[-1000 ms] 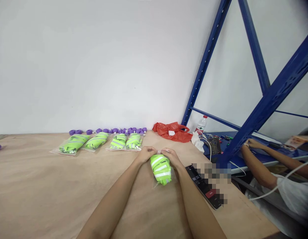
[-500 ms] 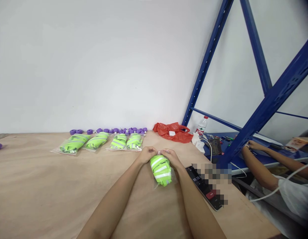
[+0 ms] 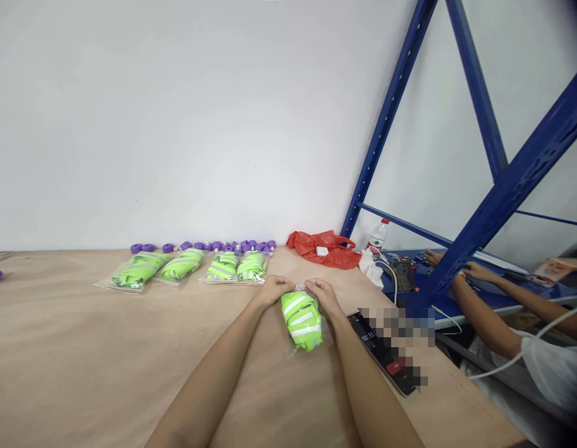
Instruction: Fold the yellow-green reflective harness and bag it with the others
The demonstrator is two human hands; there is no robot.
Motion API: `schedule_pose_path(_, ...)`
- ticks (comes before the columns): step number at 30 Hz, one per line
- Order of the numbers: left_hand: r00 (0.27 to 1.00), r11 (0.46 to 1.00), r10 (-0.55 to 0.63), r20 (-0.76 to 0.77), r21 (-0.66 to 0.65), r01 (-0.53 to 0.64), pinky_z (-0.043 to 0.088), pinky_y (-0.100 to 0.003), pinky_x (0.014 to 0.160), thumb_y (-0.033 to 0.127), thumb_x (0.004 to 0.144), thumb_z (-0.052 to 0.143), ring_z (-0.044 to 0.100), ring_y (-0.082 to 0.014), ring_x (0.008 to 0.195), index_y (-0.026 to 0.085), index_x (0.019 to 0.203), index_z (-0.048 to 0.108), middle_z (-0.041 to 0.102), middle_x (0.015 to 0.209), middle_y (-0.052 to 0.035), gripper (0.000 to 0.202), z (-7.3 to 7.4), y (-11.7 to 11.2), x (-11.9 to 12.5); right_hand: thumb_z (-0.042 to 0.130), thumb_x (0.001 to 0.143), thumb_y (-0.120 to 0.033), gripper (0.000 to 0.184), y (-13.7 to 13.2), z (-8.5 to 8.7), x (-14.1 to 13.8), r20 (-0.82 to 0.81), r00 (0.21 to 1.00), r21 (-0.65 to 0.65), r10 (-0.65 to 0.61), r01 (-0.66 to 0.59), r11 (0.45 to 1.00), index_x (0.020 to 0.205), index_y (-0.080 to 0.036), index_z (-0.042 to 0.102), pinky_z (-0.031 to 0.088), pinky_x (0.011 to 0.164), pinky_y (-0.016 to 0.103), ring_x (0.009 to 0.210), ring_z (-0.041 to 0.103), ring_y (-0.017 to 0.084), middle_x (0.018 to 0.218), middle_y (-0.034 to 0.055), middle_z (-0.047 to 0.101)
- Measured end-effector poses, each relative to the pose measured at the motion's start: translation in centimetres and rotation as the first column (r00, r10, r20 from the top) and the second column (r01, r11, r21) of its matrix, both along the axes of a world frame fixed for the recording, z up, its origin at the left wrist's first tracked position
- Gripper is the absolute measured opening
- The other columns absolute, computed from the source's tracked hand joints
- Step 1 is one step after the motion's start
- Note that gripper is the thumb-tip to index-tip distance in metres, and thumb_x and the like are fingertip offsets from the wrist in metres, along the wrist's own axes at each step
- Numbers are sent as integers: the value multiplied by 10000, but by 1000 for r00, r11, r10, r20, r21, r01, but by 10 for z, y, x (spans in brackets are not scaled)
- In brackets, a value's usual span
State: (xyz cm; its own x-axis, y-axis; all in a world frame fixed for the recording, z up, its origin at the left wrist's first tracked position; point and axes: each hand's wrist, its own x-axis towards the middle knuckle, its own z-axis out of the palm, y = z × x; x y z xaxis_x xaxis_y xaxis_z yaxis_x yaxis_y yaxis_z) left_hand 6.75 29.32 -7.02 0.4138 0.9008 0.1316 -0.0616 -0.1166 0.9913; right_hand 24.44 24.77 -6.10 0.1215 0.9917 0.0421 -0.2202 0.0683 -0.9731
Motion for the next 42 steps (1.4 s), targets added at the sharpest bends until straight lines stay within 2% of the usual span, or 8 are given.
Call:
schedule_pose_path(4, 1000, 1000, -10, -8, -2, 10, 412, -264, 623, 473, 649, 780, 560, -145, 615, 105, 684, 740, 698, 661, -48, 372, 2, 0, -1, 893, 466, -497, 439, 0, 1, 0, 6, 1000, 7, -21, 21, 1000, 572, -175, 613, 338, 529, 251, 513, 448, 108, 535, -31, 574)
schedule_pose_path(15, 998, 998, -32, 56, -55, 35, 441, -273, 643, 472, 557, 858, 587, -156, 636, 107, 722, 761, 719, 689, -60, 412, -2, 4, -4, 854, 543, -535, 419, -2, 2, -3, -12, 1000, 1, 8, -8, 1000, 620, -168, 666, 395, 552, 271, 535, 496, 134, 578, 3, 618)
schedule_pose_path(25, 993, 993, 7, 121, -114, 7, 449, -263, 642, 448, 518, 890, 589, -149, 635, 108, 718, 757, 716, 694, -58, 416, -1, 2, -3, 854, 515, -557, 450, 3, -3, 4, 90, 995, -12, -52, 54, 998, 600, -140, 710, 410, 566, 280, 574, 544, 157, 593, 28, 653)
schedule_pose_path(29, 986, 985, 40, 162, -170, -12, 479, -258, 620, 484, 582, 856, 610, -150, 646, 123, 749, 706, 686, 701, -40, 425, -1, 1, -2, 804, 648, -552, 435, 9, -11, 12, 127, 982, -12, -141, 143, 990, 665, -126, 714, 449, 613, 291, 667, 609, 188, 666, 40, 681)
schedule_pose_path(32, 979, 977, 61, 193, -213, -19, 517, -273, 609, 517, 593, 841, 624, -153, 642, 139, 724, 646, 650, 680, -21, 445, -2, 1, -2, 688, 848, -483, 366, 14, -16, 17, 144, 973, -28, -182, 188, 982, 868, -117, 701, 520, 695, 305, 763, 650, 177, 840, 39, 699)
schedule_pose_path(34, 975, 974, 69, 211, -224, -20, 532, -272, 615, 522, 599, 836, 624, -146, 637, 142, 707, 627, 630, 658, -13, 447, -2, 1, -2, 625, 920, -425, 312, 15, -19, 18, 152, 970, -40, -192, 200, 979, 983, -123, 669, 550, 739, 326, 817, 659, 168, 949, 33, 686)
schedule_pose_path(37, 971, 973, 71, 230, -231, -17, 539, -266, 632, 538, 603, 828, 625, -139, 639, 139, 702, 626, 632, 658, -17, 457, -1, 0, -3, 614, 935, -398, 294, 16, -21, 19, 155, 967, -50, -202, 212, 976, 1034, -124, 655, 561, 758, 338, 860, 660, 178, 1012, 39, 677)
schedule_pose_path(42, 973, 973, 67, 220, -231, -15, 530, -269, 644, 597, 577, 821, 621, -139, 638, 126, 690, 635, 640, 653, -25, 518, 1, -1, -4, 621, 929, -397, 283, 15, -20, 20, 145, 967, -44, -209, 217, 975, 999, -127, 665, 558, 750, 327, 846, 661, 173, 987, 32, 683)
